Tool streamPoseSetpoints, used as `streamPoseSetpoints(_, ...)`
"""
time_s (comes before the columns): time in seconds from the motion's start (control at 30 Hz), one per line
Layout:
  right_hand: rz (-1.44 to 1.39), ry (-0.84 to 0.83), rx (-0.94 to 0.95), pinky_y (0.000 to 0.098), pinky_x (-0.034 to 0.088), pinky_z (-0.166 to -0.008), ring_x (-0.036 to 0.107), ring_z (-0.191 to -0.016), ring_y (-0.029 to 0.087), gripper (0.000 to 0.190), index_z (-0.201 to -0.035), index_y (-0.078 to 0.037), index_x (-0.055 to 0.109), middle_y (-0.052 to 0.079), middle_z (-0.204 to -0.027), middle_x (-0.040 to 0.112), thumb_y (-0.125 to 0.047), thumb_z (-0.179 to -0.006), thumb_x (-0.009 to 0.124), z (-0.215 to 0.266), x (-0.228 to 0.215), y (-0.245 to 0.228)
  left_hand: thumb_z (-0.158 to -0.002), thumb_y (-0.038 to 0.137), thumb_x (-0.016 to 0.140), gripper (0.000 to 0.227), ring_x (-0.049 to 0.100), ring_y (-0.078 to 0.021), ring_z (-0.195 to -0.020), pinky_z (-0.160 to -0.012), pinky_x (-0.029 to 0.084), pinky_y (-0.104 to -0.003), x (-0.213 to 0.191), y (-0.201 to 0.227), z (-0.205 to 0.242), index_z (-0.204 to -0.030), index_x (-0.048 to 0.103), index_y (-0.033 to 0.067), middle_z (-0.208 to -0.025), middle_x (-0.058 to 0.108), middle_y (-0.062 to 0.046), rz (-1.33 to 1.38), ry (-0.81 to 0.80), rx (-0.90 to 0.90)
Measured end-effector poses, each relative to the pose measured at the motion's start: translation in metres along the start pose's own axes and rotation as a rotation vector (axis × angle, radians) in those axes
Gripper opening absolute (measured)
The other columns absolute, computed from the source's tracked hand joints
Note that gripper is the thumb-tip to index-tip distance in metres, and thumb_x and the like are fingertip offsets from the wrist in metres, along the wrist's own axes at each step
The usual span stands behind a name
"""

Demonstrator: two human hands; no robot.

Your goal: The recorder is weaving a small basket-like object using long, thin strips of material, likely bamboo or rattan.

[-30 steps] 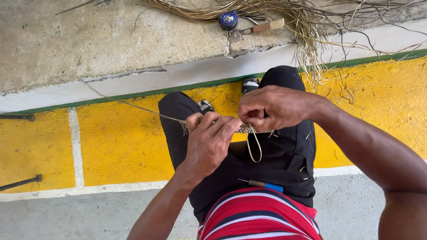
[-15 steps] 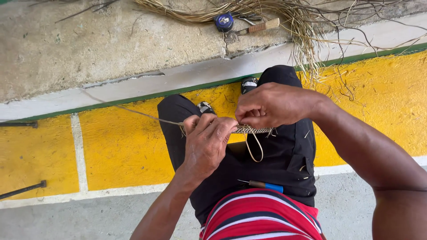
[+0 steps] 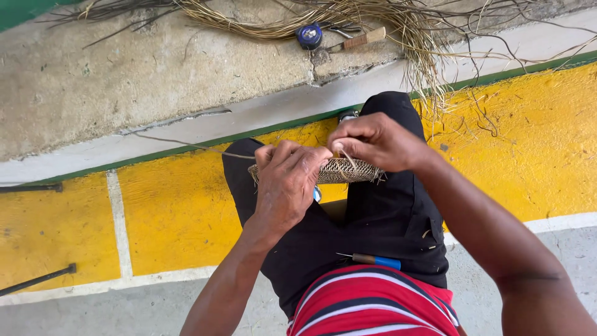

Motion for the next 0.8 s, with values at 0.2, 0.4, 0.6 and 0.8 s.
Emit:
streamPoseSetpoints(0.2, 0.192, 0.115, -0.313, 0.0374, 0.046, -0.056, 0.052, -0.059, 0.017, 0.032, -0.08, -0.004, 0.059, 0.004, -0.068, 0.054, -0.022, -0.106, 0.057, -0.014, 0.0, -0.006, -0.1, 0.013, 0.066, 0.019, 0.062, -0.0188, -0.1, -0.094, 0.035, -0.04, 0.01, 0.0, -0.002, -0.119, 0.067, 0.0097, -0.102, 0.071, 0.0, 0.047, -0.065, 0.026)
streamPoseSetpoints(0.4, 0.582, 0.58, -0.517, 0.0395, 0.04, -0.049, 0.041, -0.055, 0.019, 0.028, -0.071, -0.009, 0.048, 0.004, -0.062, 0.046, -0.012, -0.097, 0.056, -0.104, -0.041, -0.001, -0.102, 0.015, 0.066, 0.009, 0.063, -0.0164, -0.097, -0.094, 0.035, -0.038, 0.015, -0.003, 0.0, -0.111, 0.069, 0.0132, -0.1, 0.073, 0.003, 0.015, -0.071, -0.023)
streamPoseSetpoints(0.6, 0.832, 0.845, -0.773, 0.0357, 0.046, -0.056, 0.051, -0.064, 0.015, 0.015, -0.081, -0.012, 0.051, 0.002, -0.074, 0.055, -0.011, -0.094, 0.059, -0.114, -0.045, -0.046, -0.104, 0.016, 0.06, 0.013, 0.063, -0.0189, -0.098, -0.095, 0.034, -0.038, 0.014, -0.012, -0.004, -0.113, 0.069, 0.0116, -0.103, 0.073, 0.0, 0.077, -0.066, -0.058)
streamPoseSetpoints(0.8, -0.159, 0.595, -0.338, 0.0282, 0.053, -0.049, 0.052, -0.053, 0.007, 0.022, -0.098, -0.004, 0.075, 0.001, -0.064, 0.055, -0.013, -0.108, 0.057, -0.048, -0.09, -0.086, -0.104, 0.018, 0.064, 0.014, 0.063, -0.0182, -0.098, -0.096, 0.035, -0.038, 0.015, -0.029, -0.01, -0.116, 0.069, 0.0135, -0.103, 0.074, 0.0, 0.046, -0.058, -0.146)
Point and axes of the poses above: each hand's wrist, its own z-axis away from the middle knuckle, its own x-axis out of the palm, y = z × x, the point moved 10 cm from there along -z, towards the middle knuckle
